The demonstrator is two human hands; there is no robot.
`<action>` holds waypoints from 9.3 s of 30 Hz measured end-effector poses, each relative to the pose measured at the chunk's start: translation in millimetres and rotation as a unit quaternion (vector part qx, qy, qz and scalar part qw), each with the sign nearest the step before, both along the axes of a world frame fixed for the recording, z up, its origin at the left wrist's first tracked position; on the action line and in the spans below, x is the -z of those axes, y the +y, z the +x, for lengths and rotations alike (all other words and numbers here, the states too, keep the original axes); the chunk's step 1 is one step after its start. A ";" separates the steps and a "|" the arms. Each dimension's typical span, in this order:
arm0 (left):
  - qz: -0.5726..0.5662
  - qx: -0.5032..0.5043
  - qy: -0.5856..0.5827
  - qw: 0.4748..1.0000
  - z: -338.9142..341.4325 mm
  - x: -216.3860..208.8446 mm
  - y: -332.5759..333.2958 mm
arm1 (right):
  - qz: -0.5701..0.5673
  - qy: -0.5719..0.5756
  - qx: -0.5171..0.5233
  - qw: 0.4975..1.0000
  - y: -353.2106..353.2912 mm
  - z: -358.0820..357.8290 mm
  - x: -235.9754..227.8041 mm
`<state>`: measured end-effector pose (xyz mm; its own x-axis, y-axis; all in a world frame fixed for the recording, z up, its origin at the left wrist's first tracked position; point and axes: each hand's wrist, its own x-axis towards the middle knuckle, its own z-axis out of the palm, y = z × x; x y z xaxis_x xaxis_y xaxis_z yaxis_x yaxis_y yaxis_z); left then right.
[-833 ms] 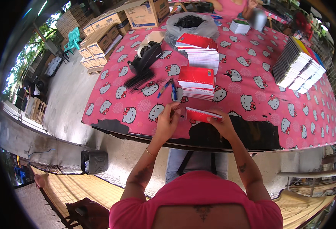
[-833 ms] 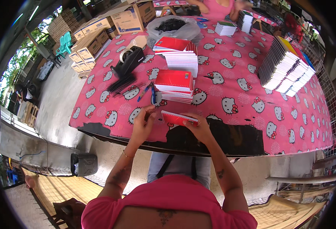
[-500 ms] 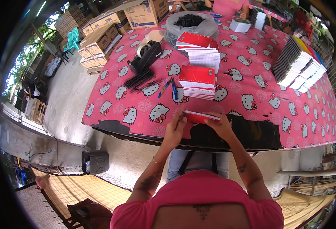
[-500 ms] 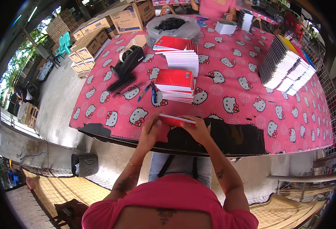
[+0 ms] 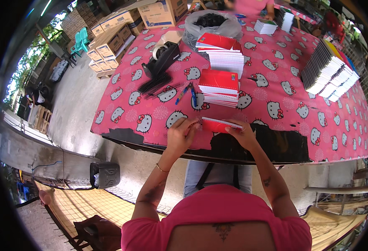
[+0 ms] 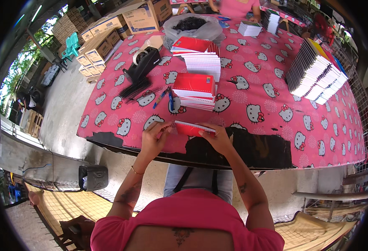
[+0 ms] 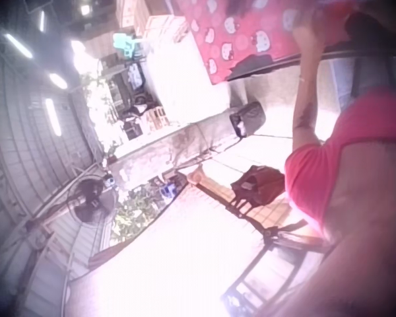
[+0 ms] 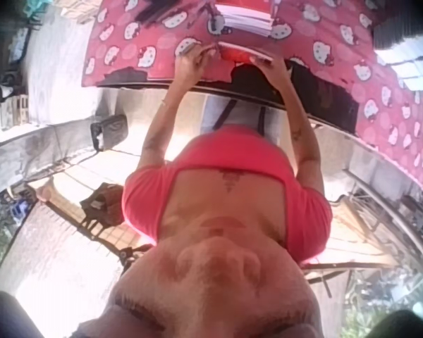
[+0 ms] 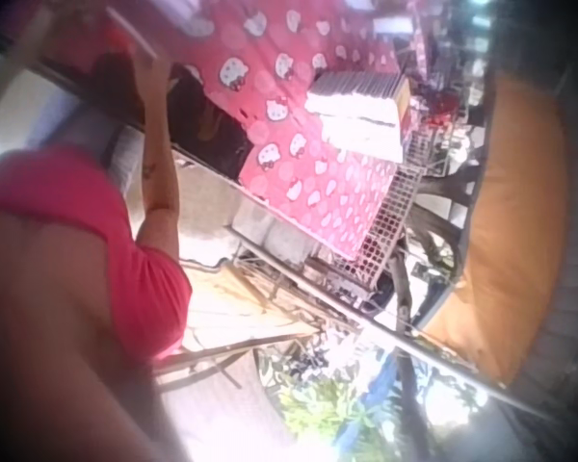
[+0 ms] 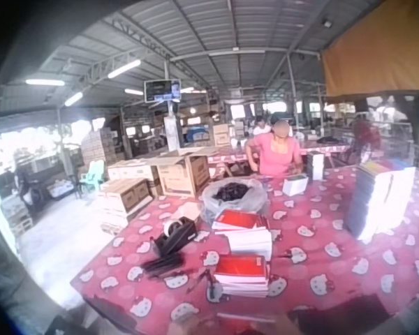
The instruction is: The person picks up red paper products from a stack and attaches black spiral binding by hand to the edges of the items one by one.
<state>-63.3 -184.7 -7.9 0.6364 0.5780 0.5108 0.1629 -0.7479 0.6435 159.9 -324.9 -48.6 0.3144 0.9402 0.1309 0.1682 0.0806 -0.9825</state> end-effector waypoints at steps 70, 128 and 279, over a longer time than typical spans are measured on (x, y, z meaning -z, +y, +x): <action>0.190 0.016 0.253 0.948 18.8 -26.9 -5.2 | -0.001 -0.048 -0.033 0.998 -1.0 -2.2 7.4; 0.201 -0.099 0.174 0.959 19.3 23.4 -75.1 | 0.020 -0.047 -0.005 0.999 2.5 -16.1 -10.1; 0.172 0.144 0.056 0.973 66.3 -16.9 -13.6 | 0.017 -0.118 0.109 0.987 -30.3 2.5 -9.7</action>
